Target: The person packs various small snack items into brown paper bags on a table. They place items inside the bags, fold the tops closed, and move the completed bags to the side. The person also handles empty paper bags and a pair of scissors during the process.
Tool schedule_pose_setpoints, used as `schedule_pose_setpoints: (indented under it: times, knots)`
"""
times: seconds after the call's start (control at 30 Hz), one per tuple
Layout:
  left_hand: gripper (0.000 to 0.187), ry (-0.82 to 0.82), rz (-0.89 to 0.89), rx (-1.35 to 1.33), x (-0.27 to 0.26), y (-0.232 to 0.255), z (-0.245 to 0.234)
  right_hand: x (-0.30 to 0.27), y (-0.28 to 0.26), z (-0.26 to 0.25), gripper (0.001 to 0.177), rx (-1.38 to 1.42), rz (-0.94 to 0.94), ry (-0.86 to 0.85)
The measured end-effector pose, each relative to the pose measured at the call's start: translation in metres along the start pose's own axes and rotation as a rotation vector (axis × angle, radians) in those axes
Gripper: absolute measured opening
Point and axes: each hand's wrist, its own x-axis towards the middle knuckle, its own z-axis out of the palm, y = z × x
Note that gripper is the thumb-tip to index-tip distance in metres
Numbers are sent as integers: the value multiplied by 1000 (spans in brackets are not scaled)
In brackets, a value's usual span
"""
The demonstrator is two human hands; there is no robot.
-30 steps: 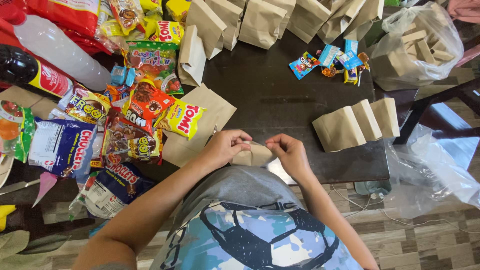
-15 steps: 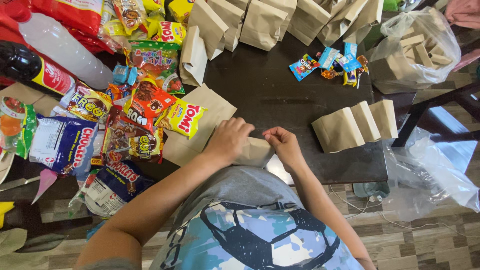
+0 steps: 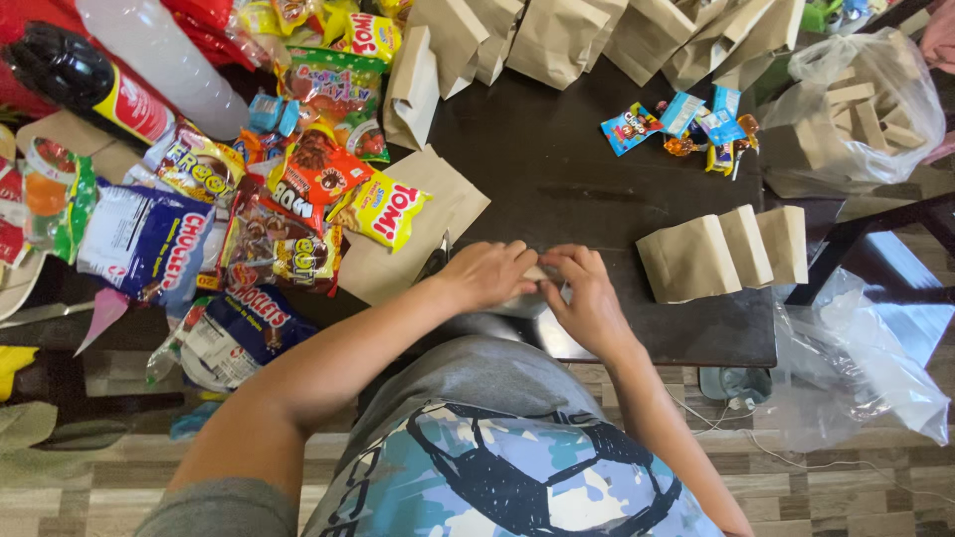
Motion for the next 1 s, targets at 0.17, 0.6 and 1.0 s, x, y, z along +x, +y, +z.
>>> schedule_pose_setpoints:
  times: [0.17, 0.6, 1.0]
  knots:
    - [45, -57, 24, -43, 1, -2, -1, -2, -17, -6, 23, -118, -57, -3]
    - [13, 322, 1, 124, -40, 31, -2, -31, -3, 34, 10, 124, 341, 143]
    - [23, 55, -99, -144, -77, 55, -23, -55, -24, 17, 18, 304, 566, -50]
